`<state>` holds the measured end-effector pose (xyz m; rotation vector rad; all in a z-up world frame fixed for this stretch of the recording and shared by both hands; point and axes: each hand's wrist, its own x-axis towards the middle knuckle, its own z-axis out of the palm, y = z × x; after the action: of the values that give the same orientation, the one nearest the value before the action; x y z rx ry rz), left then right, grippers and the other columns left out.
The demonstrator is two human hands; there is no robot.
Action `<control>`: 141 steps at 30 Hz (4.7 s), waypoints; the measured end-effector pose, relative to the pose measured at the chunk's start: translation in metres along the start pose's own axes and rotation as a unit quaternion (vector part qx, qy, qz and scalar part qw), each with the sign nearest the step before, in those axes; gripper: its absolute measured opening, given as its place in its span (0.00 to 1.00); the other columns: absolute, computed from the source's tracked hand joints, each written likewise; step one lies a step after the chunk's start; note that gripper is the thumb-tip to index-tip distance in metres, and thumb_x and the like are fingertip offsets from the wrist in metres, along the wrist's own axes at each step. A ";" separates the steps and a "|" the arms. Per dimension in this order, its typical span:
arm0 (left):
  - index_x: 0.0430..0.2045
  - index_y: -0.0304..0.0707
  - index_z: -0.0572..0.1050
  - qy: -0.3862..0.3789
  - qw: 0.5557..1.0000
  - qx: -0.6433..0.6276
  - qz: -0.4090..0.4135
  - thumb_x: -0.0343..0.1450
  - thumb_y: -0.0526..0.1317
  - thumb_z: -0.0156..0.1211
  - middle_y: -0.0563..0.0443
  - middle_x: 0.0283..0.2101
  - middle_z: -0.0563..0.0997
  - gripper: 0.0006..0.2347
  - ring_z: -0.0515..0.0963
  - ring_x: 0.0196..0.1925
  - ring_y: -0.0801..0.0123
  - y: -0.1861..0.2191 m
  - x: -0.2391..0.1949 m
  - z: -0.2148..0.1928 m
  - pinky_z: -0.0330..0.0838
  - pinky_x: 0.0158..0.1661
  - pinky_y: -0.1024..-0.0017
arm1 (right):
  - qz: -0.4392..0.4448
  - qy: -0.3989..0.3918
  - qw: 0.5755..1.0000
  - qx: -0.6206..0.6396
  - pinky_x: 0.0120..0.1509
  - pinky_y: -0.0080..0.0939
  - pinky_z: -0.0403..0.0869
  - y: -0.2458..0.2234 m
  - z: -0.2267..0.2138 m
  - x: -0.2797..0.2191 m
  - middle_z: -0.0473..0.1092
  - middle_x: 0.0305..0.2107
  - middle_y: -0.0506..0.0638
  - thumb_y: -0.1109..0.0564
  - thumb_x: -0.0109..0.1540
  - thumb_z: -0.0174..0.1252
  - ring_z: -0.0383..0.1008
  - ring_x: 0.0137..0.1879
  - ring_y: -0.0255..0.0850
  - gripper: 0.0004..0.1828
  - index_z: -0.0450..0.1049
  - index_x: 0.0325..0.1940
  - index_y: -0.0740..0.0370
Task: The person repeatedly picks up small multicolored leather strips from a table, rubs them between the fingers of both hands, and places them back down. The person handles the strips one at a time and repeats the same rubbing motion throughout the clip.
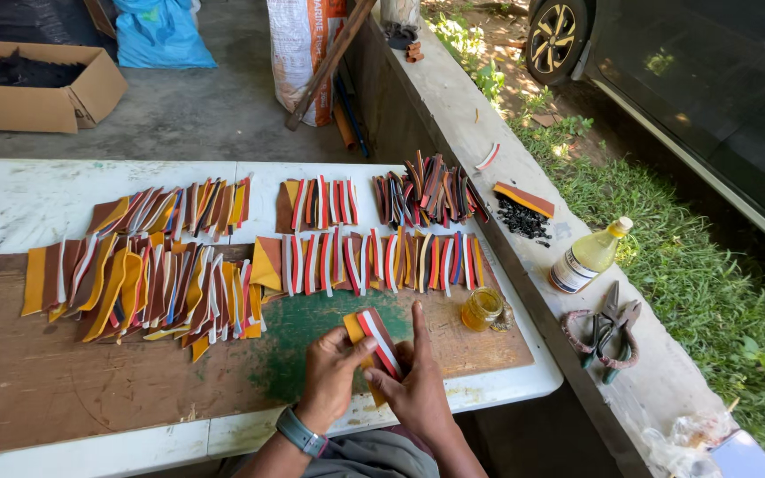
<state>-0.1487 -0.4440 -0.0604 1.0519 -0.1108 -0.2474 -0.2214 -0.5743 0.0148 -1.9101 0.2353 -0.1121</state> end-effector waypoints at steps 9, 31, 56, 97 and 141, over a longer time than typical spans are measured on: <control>0.38 0.28 0.80 -0.006 0.999 -0.038 0.036 0.69 0.33 0.68 0.51 0.35 0.84 0.07 0.80 0.36 0.76 0.003 0.004 0.012 0.76 0.39 0.75 | -0.042 0.031 0.985 0.167 0.40 0.40 0.82 0.028 -0.004 -0.001 0.78 0.39 0.59 0.64 0.57 0.64 0.81 0.38 0.39 0.59 0.31 0.81 0.50; 0.26 0.34 0.77 -0.315 0.590 0.730 0.143 0.64 0.29 0.60 0.36 0.31 0.80 0.03 0.81 0.39 0.42 0.053 0.037 0.009 0.76 0.39 0.50 | -0.165 0.205 0.887 -0.380 0.61 0.50 0.70 0.024 -0.160 0.041 0.70 0.53 0.53 0.51 0.45 0.78 0.70 0.59 0.53 0.33 0.78 0.54 0.50; 0.28 0.32 0.75 -0.320 0.560 0.739 0.195 0.67 0.29 0.57 0.38 0.35 0.75 0.01 0.81 0.36 0.52 0.006 0.032 -0.008 0.76 0.44 0.57 | 0.024 -0.088 0.813 -0.575 0.66 0.49 0.63 0.039 -0.155 0.118 0.64 0.61 0.44 0.38 0.45 0.75 0.60 0.65 0.46 0.34 0.81 0.54 0.44; 0.40 0.31 0.79 -0.254 0.928 -0.163 -0.220 0.69 0.30 0.65 0.51 0.35 0.83 0.08 0.82 0.35 0.72 0.060 0.001 0.015 0.78 0.38 0.75 | -0.341 0.018 0.915 -0.214 0.77 0.66 0.53 -0.017 -0.075 -0.026 0.55 0.70 0.68 0.38 0.58 0.59 0.54 0.76 0.63 0.34 0.76 0.65 0.52; 0.40 0.33 0.79 -0.151 0.961 -0.135 -0.188 0.68 0.30 0.63 0.51 0.36 0.84 0.08 0.82 0.37 0.71 0.032 0.013 -0.011 0.77 0.40 0.72 | -0.034 -0.015 0.829 -0.558 0.70 0.54 0.58 0.022 -0.170 0.087 0.63 0.62 0.47 0.41 0.44 0.75 0.58 0.69 0.50 0.34 0.80 0.55 0.40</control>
<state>-0.1295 -0.4231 -0.0381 0.7504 -0.1469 -0.7500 -0.1719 -0.7571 0.0499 -3.0965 0.2280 0.0283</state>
